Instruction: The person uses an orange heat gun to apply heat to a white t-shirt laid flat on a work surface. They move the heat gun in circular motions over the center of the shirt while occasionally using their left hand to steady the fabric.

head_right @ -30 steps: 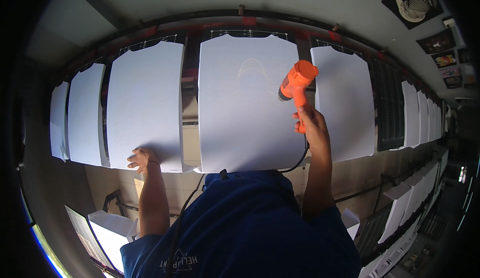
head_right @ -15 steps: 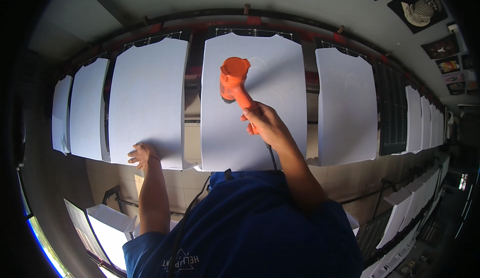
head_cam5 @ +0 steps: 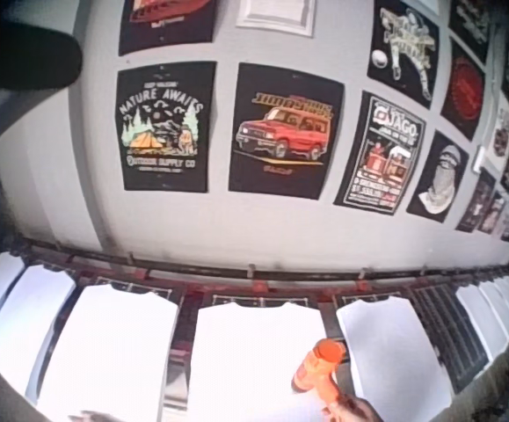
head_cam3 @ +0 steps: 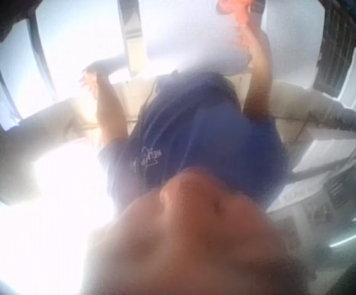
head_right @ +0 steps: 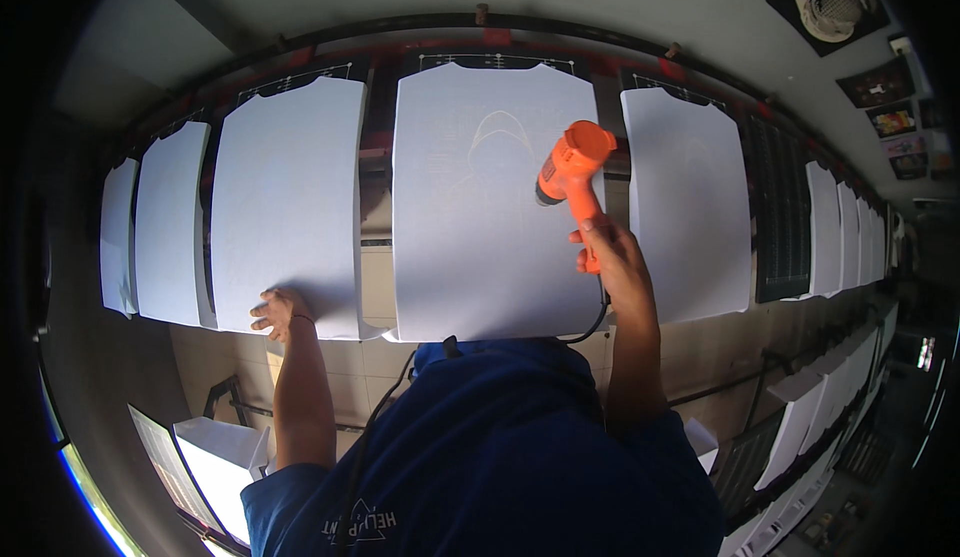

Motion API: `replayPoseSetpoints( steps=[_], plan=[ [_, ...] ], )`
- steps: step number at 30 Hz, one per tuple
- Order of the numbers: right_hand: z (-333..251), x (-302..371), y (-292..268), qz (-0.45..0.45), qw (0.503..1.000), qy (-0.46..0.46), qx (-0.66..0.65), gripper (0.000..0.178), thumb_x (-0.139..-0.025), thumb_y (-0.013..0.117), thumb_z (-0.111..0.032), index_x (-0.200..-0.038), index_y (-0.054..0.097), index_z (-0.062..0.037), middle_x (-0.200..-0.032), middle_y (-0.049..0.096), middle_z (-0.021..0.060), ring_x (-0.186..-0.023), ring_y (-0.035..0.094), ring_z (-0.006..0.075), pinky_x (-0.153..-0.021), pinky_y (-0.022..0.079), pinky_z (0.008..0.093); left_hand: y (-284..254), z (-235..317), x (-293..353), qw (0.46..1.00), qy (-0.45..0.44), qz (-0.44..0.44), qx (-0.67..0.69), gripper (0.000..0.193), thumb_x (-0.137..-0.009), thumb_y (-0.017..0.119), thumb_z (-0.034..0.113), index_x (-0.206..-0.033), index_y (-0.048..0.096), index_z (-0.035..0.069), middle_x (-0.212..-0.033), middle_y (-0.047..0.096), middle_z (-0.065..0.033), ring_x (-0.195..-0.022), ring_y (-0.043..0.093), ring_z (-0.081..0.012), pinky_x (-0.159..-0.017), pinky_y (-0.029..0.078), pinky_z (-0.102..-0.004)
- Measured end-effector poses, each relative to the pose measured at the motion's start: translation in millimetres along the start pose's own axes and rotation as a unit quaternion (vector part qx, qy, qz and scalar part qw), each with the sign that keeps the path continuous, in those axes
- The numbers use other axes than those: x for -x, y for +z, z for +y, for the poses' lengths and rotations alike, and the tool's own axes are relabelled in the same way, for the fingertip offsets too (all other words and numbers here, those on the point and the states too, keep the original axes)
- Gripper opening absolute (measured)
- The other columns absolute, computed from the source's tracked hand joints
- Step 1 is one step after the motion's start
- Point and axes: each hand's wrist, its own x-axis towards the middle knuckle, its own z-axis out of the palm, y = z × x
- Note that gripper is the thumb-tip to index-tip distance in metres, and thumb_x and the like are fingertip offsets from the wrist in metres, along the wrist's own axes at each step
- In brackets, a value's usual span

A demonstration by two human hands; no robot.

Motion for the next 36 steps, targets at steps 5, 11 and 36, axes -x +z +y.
replayPoseSetpoints(
  steps=[5,11,36],
  plan=[
    [2.6,9.9,-27.7,0.062,0.998,-0.013,-0.002,0.040,-0.094,0.056,-0.032,-0.115,0.056,0.0017,-0.088,0.062,0.0075,-0.064,0.052,0.0095,-0.058,0.046,0.0256,-0.3,2.9,2.3,0.999,0.018,0.014,-0.026,0.069,-0.089,0.028,0.057,-0.145,0.029,0.017,-0.154,0.022,-0.0120,-0.124,0.038,-0.0458,-0.096,0.034,-0.0511],
    [2.9,8.0,-10.4,0.033,0.999,-0.005,0.000,0.039,-0.095,0.056,-0.031,-0.115,0.056,0.0021,-0.089,0.062,0.0075,-0.064,0.052,0.0097,-0.058,0.046,0.0256,5.0,1.8,-1.0,0.999,-0.012,-0.042,0.010,0.069,-0.089,0.027,0.059,-0.146,0.029,0.021,-0.156,0.019,-0.0089,-0.134,0.027,-0.0493,-0.100,0.030,-0.0537],
    [-7.3,9.5,63.7,-0.145,0.989,0.018,-0.003,0.039,-0.095,0.055,-0.033,-0.113,0.054,0.0018,-0.090,0.060,0.0061,-0.062,0.051,0.0080,-0.058,0.045,0.0237,29.2,-5.3,-6.5,0.994,0.007,0.098,0.040,0.064,-0.085,0.032,0.062,-0.132,0.042,0.020,-0.147,0.035,-0.0086,-0.110,0.046,-0.0411,-0.084,0.035,-0.0502]
  ],
)
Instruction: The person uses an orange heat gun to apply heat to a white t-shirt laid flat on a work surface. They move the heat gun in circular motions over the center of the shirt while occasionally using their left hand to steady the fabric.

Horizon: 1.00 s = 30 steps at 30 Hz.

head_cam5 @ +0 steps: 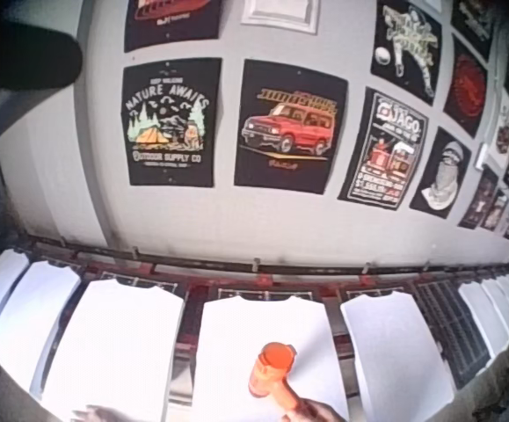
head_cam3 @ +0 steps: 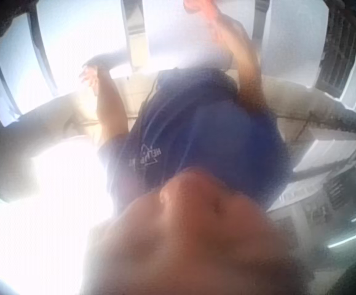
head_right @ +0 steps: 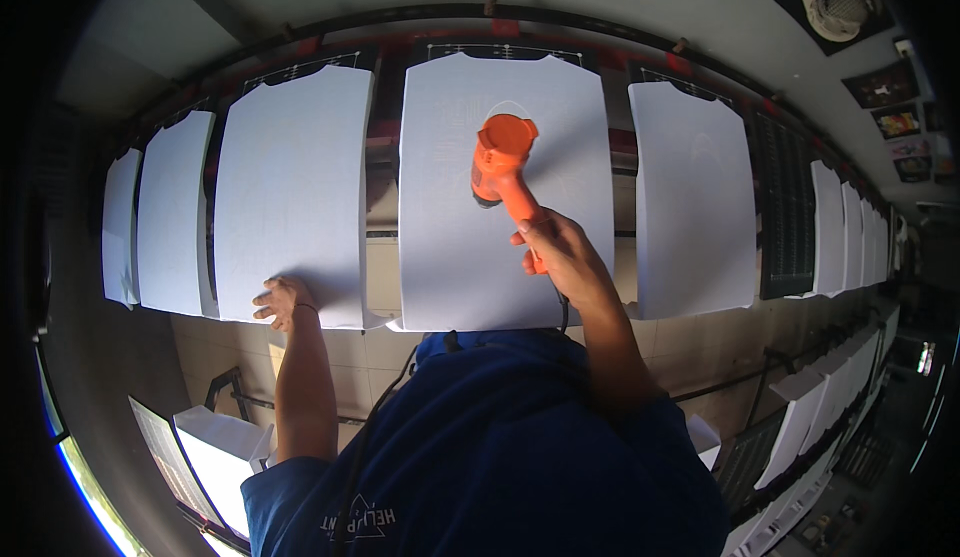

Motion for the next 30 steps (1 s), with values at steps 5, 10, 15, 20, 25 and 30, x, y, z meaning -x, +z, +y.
replayPoseSetpoints(
  steps=[5,10,15,20,25,30],
  plan=[
    [7.4,25.0,-45.6,0.107,0.994,-0.009,0.001,0.039,-0.094,0.057,-0.033,-0.114,0.054,0.0008,-0.089,0.061,0.0069,-0.063,0.053,0.0093,-0.058,0.047,0.0252,-9.1,1.6,-4.5,0.997,-0.008,-0.035,-0.062,0.064,-0.087,0.031,0.060,-0.135,0.040,0.019,-0.147,0.032,-0.0098,-0.098,0.048,-0.0360,-0.082,0.037,-0.0447],
    [17.4,42.1,-81.0,0.187,0.982,-0.024,0.004,0.037,-0.095,0.055,-0.032,-0.108,0.057,0.0022,-0.088,0.062,0.0079,-0.063,0.053,0.0095,-0.059,0.048,0.0260,-41.2,14.1,3.0,0.994,-0.007,-0.078,-0.080,0.067,-0.088,0.030,0.058,-0.142,0.034,0.018,-0.152,0.025,-0.0117,-0.109,0.047,-0.0407,-0.088,0.037,-0.0477],
    [13.1,49.3,-82.6,0.201,0.979,-0.037,0.001,0.039,-0.095,0.055,-0.032,-0.110,0.057,0.0035,-0.088,0.062,0.0077,-0.063,0.053,0.0094,-0.058,0.048,0.0254,-50.0,13.1,2.7,0.993,-0.003,-0.101,-0.068,0.070,-0.088,0.032,0.057,-0.144,0.031,0.016,-0.153,0.022,-0.0126,-0.114,0.045,-0.0431,-0.091,0.036,-0.0493],
    [22.4,35.7,-62.5,0.149,0.988,-0.025,-0.028,0.042,-0.093,0.059,-0.035,-0.112,0.054,0.0021,-0.090,0.060,0.0075,-0.063,0.053,0.0089,-0.057,0.048,0.0251,-63.9,20.3,9.5,0.993,0.005,-0.117,-0.034,0.067,-0.088,0.033,0.056,-0.143,0.032,0.018,-0.153,0.023,-0.0125,-0.115,0.044,-0.0455,-0.090,0.037,-0.0510],
    [7.3,17.5,-1.3,0.038,0.999,-0.001,-0.029,0.037,-0.095,0.055,-0.031,-0.113,0.054,0.0015,-0.090,0.060,0.0072,-0.063,0.053,0.0097,-0.057,0.045,0.0247,-40.1,6.9,3.0,0.996,0.024,-0.050,-0.075,0.064,-0.088,0.031,0.057,-0.139,0.035,0.018,-0.148,0.029,-0.0116,-0.110,0.046,-0.0441,-0.087,0.037,-0.0522],
    [9.3,0.7,39.0,-0.060,0.998,-0.012,-0.029,0.041,-0.095,0.055,-0.033,-0.116,0.054,0.0026,-0.091,0.059,0.0083,-0.061,0.051,0.0085,-0.055,0.043,0.0234,-49.2,10.2,3.6,0.995,0.028,-0.081,-0.049,0.063,-0.089,0.030,0.058,-0.138,0.034,0.018,-0.146,0.031,-0.0105,-0.110,0.046,-0.0440,-0.087,0.038,-0.0521]
  ],
)
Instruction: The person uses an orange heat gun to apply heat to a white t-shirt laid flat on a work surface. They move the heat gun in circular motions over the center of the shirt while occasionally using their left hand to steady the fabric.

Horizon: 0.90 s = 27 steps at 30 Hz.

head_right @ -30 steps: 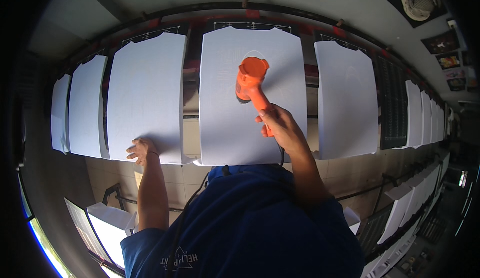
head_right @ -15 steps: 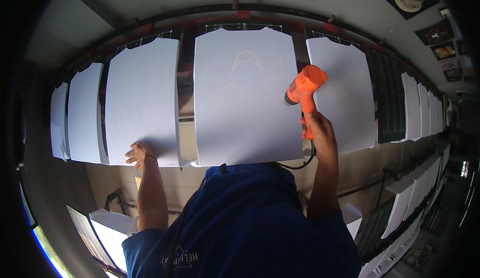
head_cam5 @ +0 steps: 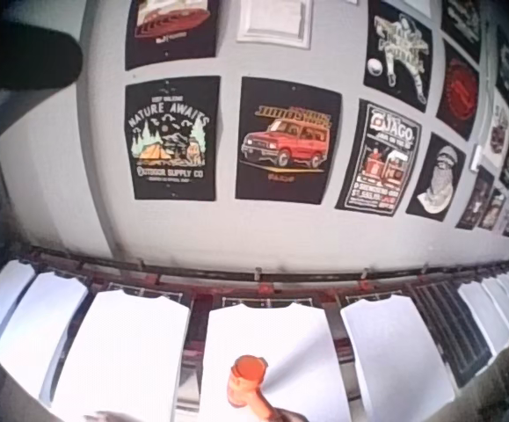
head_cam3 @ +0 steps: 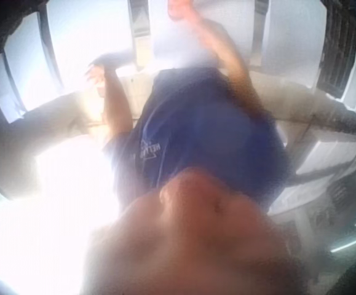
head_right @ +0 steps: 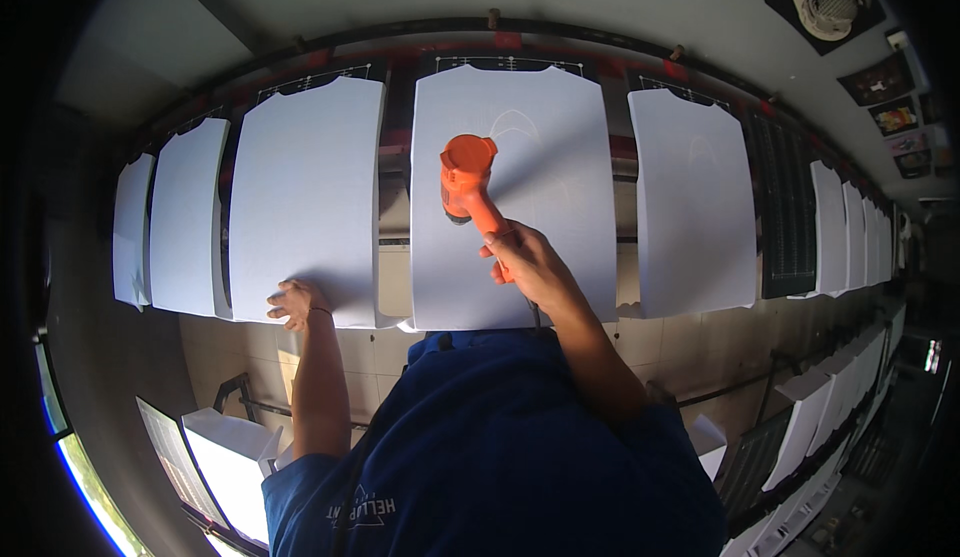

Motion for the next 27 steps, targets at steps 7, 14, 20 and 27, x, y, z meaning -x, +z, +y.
replayPoseSetpoints(
  steps=[7,14,20,27],
  plan=[
    [-1.0,0.4,-0.8,0.013,1.000,0.011,0.014,0.039,-0.095,0.054,-0.031,-0.113,0.054,0.0027,-0.091,0.060,0.0081,-0.061,0.051,0.0088,-0.056,0.043,0.0243,-24.5,-1.0,8.1,0.998,0.034,-0.053,0.032,0.061,-0.091,0.029,0.057,-0.138,0.033,0.018,-0.145,0.030,-0.0129,-0.110,0.045,-0.0483,-0.086,0.039,-0.0522],
    [1.5,37.3,-52.4,0.146,0.989,0.010,0.023,0.042,-0.095,0.056,-0.034,-0.116,0.053,0.0021,-0.090,0.061,0.0065,-0.064,0.053,0.0085,-0.059,0.048,0.0250,-34.9,-42.1,9.3,0.947,0.307,-0.050,0.080,0.057,-0.098,0.033,0.045,-0.137,0.036,0.004,-0.143,0.036,-0.0157,-0.136,0.028,-0.0338,-0.098,0.029,-0.0559],
    [7.4,63.6,-90.9,0.242,0.970,-0.011,0.023,0.041,-0.094,0.057,-0.034,-0.111,0.056,0.0024,-0.090,0.062,0.0076,-0.065,0.055,0.0094,-0.059,0.049,0.0255,-34.1,-53.3,10.2,0.930,0.350,-0.044,0.103,0.054,-0.100,0.035,0.041,-0.138,0.038,0.003,-0.143,0.040,-0.0149,-0.141,0.023,-0.0272,-0.102,0.025,-0.0549],
    [7.2,63.4,-82.1,0.256,0.966,-0.022,0.010,0.041,-0.094,0.057,-0.034,-0.113,0.055,0.0019,-0.090,0.061,0.0075,-0.065,0.055,0.0094,-0.059,0.048,0.0254,-32.0,-51.4,10.7,0.939,0.323,-0.033,0.111,0.052,-0.100,0.035,0.041,-0.136,0.042,0.005,-0.141,0.041,-0.0161,-0.140,0.025,-0.0259,-0.102,0.027,-0.0531]
  ],
)
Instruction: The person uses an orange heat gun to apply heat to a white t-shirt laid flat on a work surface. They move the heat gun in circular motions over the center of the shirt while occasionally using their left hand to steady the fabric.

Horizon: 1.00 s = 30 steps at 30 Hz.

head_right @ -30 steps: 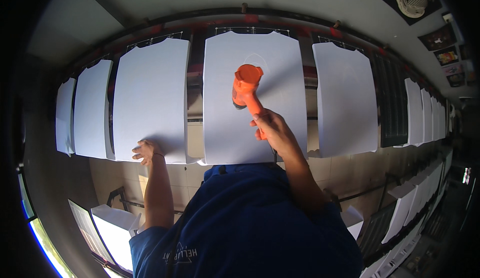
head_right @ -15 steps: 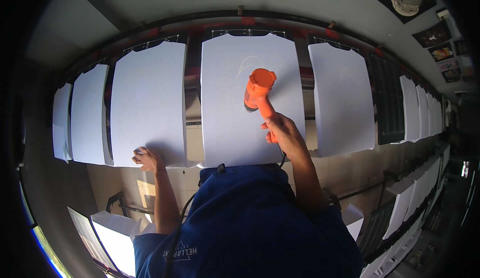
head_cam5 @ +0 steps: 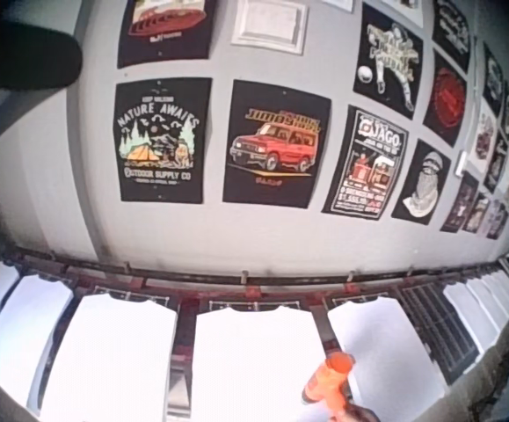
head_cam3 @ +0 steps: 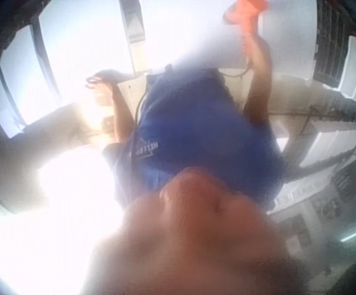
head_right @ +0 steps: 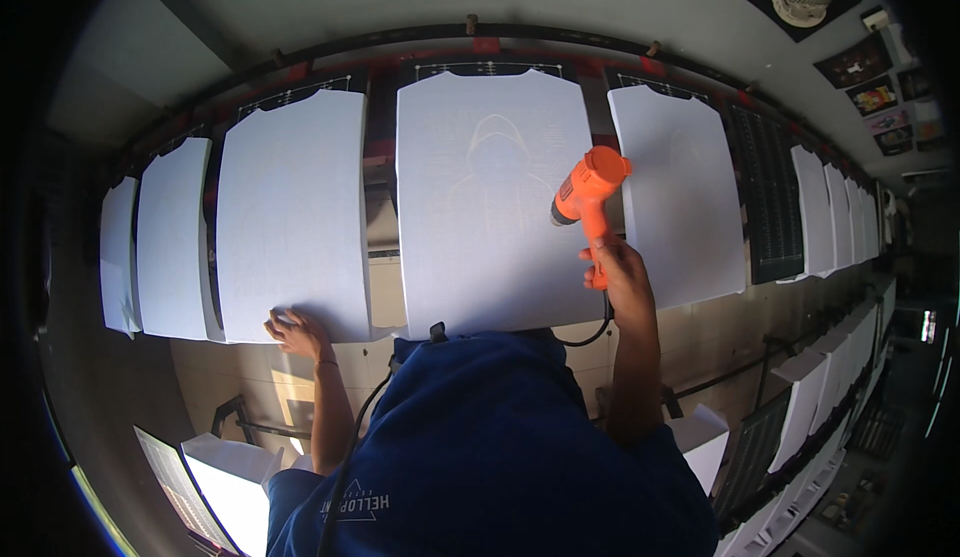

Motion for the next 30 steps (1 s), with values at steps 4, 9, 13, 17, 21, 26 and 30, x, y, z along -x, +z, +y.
replayPoseSetpoints(
  steps=[4,9,13,17,21,26,30],
  plan=[
    [-6.5,4.0,29.3,-0.067,0.998,0.009,-0.013,0.040,-0.095,0.056,-0.034,-0.114,0.054,0.0015,-0.089,0.061,0.0069,-0.065,0.054,0.0092,-0.059,0.048,0.0253,0.3,-4.1,-0.9,1.000,-0.008,0.011,0.021,0.049,-0.100,0.035,0.040,-0.134,0.047,0.006,-0.142,0.040,-0.0173,-0.139,0.028,-0.0269,-0.101,0.029,-0.0514],
    [-15.9,7.3,73.6,-0.158,0.987,0.029,0.005,0.039,-0.096,0.054,-0.034,-0.111,0.054,0.0024,-0.090,0.059,0.0067,-0.063,0.053,0.0086,-0.058,0.047,0.0246,-0.5,-4.5,-0.6,0.999,-0.012,0.020,0.031,0.046,-0.099,0.036,0.038,-0.132,0.049,0.008,-0.141,0.041,-0.0174,-0.137,0.030,-0.0277,-0.100,0.031,-0.0492],
    [-9.8,4.5,103.1,-0.227,0.973,0.034,-0.006,0.040,-0.096,0.053,-0.031,-0.114,0.053,0.0038,-0.091,0.059,0.0068,-0.063,0.051,0.0076,-0.056,0.044,0.0225,0.3,-5.3,-1.0,0.999,-0.007,0.021,0.033,0.045,-0.099,0.038,0.037,-0.133,0.048,0.009,-0.142,0.041,-0.0169,-0.138,0.030,-0.0277,-0.100,0.031,-0.0492],
    [-9.0,2.8,123.2,-0.281,0.959,0.029,-0.001,0.040,-0.096,0.054,-0.030,-0.119,0.052,0.0031,-0.092,0.058,0.0067,-0.063,0.051,0.0074,-0.057,0.045,0.0229,-0.7,-5.6,-0.9,0.999,-0.010,0.011,0.033,0.045,-0.099,0.038,0.037,-0.133,0.047,0.009,-0.143,0.039,-0.0163,-0.138,0.030,-0.0275,-0.101,0.030,-0.0503],
    [-6.7,0.3,127.3,-0.285,0.958,0.027,-0.015,0.039,-0.096,0.055,-0.030,-0.118,0.052,0.0022,-0.092,0.058,0.0061,-0.064,0.051,0.0074,-0.058,0.046,0.0226,2.2,-8.5,-1.1,0.999,-0.006,0.022,0.041,0.045,-0.099,0.038,0.038,-0.133,0.047,0.010,-0.143,0.038,-0.0171,-0.138,0.029,-0.0279,-0.101,0.030,-0.0510],
    [-6.7,0.2,116.5,-0.260,0.965,0.029,0.006,0.038,-0.096,0.053,-0.031,-0.114,0.053,0.0027,-0.092,0.058,0.0077,-0.063,0.050,0.0086,-0.058,0.043,0.0236,4.4,-7.4,-1.7,0.999,-0.014,0.020,0.046,0.047,-0.099,0.037,0.039,-0.134,0.046,0.009,-0.143,0.038,-0.0184,-0.138,0.029,-0.0285,-0.101,0.029,-0.0511],
    [-6.9,3.2,92.6,-0.206,0.978,0.035,0.020,0.038,-0.095,0.054,-0.032,-0.113,0.054,0.0023,-0.092,0.060,0.0082,-0.062,0.052,0.0093,-0.057,0.044,0.0243,3.2,-5.2,-0.6,0.999,-0.013,0.024,0.044,0.048,-0.099,0.037,0.039,-0.133,0.047,0.007,-0.143,0.038,-0.0183,-0.138,0.029,-0.0286,-0.101,0.030,-0.0503]
  ],
)
